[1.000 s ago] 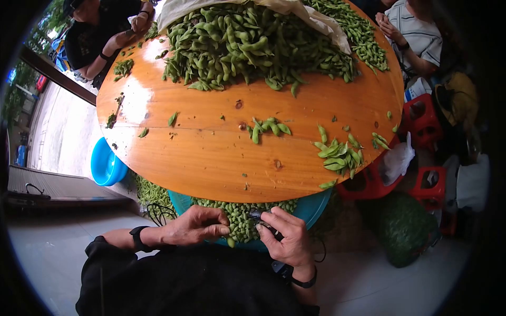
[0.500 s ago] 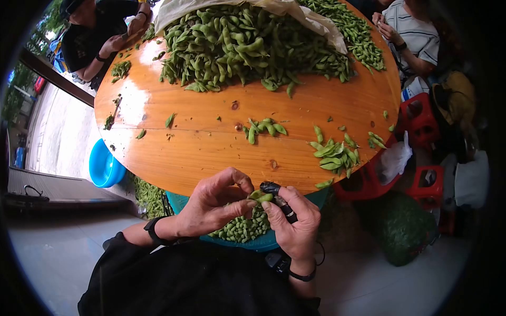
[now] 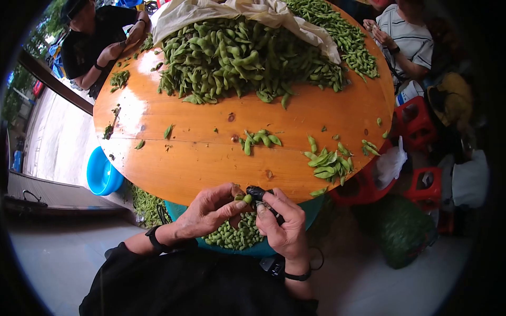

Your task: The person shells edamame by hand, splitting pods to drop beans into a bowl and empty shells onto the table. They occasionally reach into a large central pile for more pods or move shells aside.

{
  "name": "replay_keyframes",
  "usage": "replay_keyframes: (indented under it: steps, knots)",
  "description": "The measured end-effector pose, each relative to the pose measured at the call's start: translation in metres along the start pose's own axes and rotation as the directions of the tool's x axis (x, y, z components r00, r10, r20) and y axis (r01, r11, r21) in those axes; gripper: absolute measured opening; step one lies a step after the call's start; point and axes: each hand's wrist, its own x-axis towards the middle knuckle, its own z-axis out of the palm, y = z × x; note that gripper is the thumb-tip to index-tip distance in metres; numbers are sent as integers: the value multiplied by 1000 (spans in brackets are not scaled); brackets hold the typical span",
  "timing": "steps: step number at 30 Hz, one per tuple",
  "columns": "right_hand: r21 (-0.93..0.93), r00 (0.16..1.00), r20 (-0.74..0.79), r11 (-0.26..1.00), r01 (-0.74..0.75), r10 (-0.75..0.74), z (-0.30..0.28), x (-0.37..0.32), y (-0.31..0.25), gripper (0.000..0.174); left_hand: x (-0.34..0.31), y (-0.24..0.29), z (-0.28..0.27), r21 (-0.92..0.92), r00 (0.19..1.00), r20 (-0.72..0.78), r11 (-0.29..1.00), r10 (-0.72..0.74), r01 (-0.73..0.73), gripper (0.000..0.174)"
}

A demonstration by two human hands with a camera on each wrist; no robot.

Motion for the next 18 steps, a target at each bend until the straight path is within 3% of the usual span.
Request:
replay_keyframes:
  steps: [2, 4, 7, 8, 10, 12, 14, 15, 16, 17, 18]
  knots:
    - [-32, 1000, 5, 999, 28, -27, 2, -1, 1, 23, -2, -2, 2, 84, 1000, -7, 996, 19, -19, 18]
    - [-8, 1000, 21, 1000, 22, -21, 1, -2, 4, 23, -4, -4, -2, 338, 995, -22, 937, 97, -84, 16]
    - [6, 999, 21, 1000, -29, 29, 1, -1, 2, 22, -4, -4, -2, 470, 976, -30, 865, 215, -176, 16]
    - [29, 998, 28, 998, -48, 47, 1, -1, 3, 22, -4, -4, -1, 471, 975, -30, 864, 219, -179, 16]
    - [69, 997, 30, 995, -69, 67, 4, -2, -2, 21, -3, -6, 1, 553, 927, -48, 783, 373, -286, 17]
    - [109, 996, 31, 990, -90, 87, 4, -2, -2, 20, -3, -7, 1, 563, 924, -36, 771, 382, -297, 17]
    - [9, 1000, 30, 1000, 9, -10, 3, -1, 2, 18, -4, -7, 0, 572, 922, -22, 761, 387, -306, 17]
    - [8, 1000, 28, 1000, 10, -10, 2, -2, 3, 18, -6, -6, -2, 205, 993, -19, 972, 118, -112, 17]
    - [60, 1000, 28, 998, -14, 12, 2, -2, 3, 17, -7, -6, -2, -179, 986, 91, 972, -139, 153, 17]
    - [111, 999, 30, 993, -39, 35, 1, -3, 4, 16, -7, -7, 1, -396, 974, 161, 894, -156, 209, 18]
    - [112, 999, 30, 993, -39, 36, -1, -4, 7, 16, -8, -8, 1, -396, 974, 162, 894, -157, 210, 18]
